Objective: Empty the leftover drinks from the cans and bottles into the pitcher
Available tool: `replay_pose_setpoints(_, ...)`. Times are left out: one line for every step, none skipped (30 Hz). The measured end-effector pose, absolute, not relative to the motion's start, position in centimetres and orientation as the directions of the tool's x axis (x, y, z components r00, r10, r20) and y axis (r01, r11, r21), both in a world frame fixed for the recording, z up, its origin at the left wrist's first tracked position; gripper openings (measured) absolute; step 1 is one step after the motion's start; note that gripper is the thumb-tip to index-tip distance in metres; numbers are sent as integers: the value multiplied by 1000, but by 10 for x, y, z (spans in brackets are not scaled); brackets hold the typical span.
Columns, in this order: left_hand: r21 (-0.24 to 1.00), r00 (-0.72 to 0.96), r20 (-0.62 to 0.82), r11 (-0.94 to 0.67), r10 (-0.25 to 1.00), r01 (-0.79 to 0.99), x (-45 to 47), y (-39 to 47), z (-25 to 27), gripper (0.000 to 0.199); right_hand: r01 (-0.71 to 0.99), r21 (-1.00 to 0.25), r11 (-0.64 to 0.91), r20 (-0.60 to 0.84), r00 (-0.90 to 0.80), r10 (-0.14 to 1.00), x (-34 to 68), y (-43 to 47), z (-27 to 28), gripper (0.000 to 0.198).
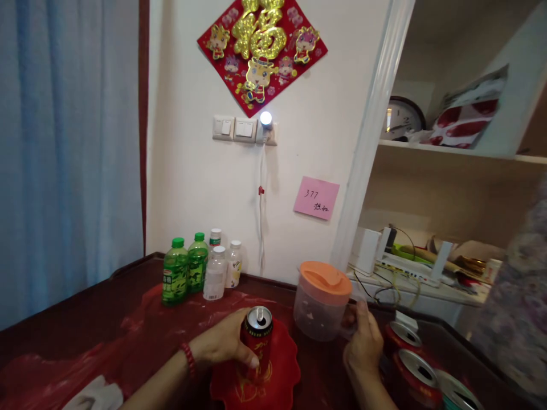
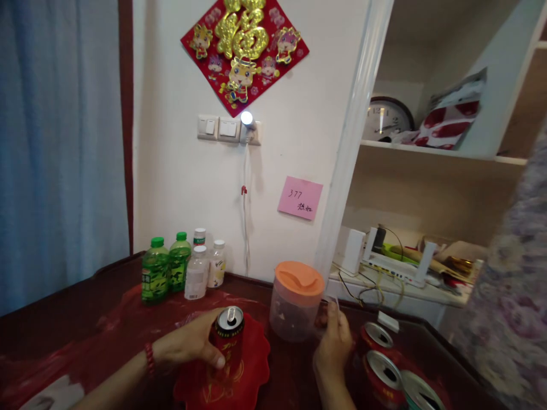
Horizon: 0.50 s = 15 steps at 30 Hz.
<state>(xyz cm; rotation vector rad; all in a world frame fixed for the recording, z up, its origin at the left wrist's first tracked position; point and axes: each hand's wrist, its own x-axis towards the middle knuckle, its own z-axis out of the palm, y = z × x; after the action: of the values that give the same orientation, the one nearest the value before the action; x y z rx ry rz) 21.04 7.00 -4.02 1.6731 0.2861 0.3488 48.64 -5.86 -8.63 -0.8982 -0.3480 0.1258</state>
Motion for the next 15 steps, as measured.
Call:
replay_pose_setpoints(989,930,69,-144,361,-18,210,71,-41,73,23,-775,632,221,946,237,486,-57,-90,36)
replay_pose_setpoints(987,937,78,-156,340,-25,209,72,-41,74,3,-766,643,200,951,234,486,-56,-93,35)
replay_pose_setpoints(986,942,86,-165,325,-33,209,73,-42,75,-23,-756,654,184,952,245,487,-55,-95,34)
replay_pose_setpoints(985,944,87,-169,318,-34,209,74,-43,77,-52,-746,664,174,947,270,489,-55,-96,34)
replay_pose_setpoints(985,944,82,-169,319,-29,208,75,-44,79,-79,-736,672,169,940,296,490,-55,-96,34)
replay_pose_setpoints(985,942,75,-174,328,-18,208,76,-45,80,-104,-728,678,165,933,321,492,-56,-95,34)
replay_pose_setpoints(983,938,67,-181,339,-4,208,76,-46,79,-123,-722,681,163,926,340,493,-57,-94,34)
replay_pose_setpoints(982,935,62,-190,349,6,209,76,-47,78,-136,-717,684,160,923,351,494,-58,-92,34)
replay_pose_setpoints(980,933,61,-199,354,12,209,76,-48,77,-142,-712,687,158,922,354,494,-58,-89,34)
replay_pose_setpoints(977,933,62,-211,355,15,209,76,-48,77,-145,-707,692,157,922,354,494,-59,-86,33)
replay_pose_setpoints(974,930,65,-225,361,19,209,76,-49,77,-147,-701,698,158,922,353,492,-60,-82,33)
replay_pose_setpoints(971,926,65,-236,371,27,208,76,-48,77,-149,-695,703,160,922,354,491,-60,-79,33)
replay_pose_setpoints(970,921,61,-239,384,36,208,75,-48,78,-156,-691,706,158,920,358,489,-60,-76,35)
replay_pose_setpoints(971,916,53,-235,398,46,208,75,-47,78,-167,-691,703,152,918,367,487,-61,-73,36)
replay_pose_setpoints(974,910,45,-222,411,52,207,74,-46,79,-177,-694,698,144,916,376,486,-62,-69,39)
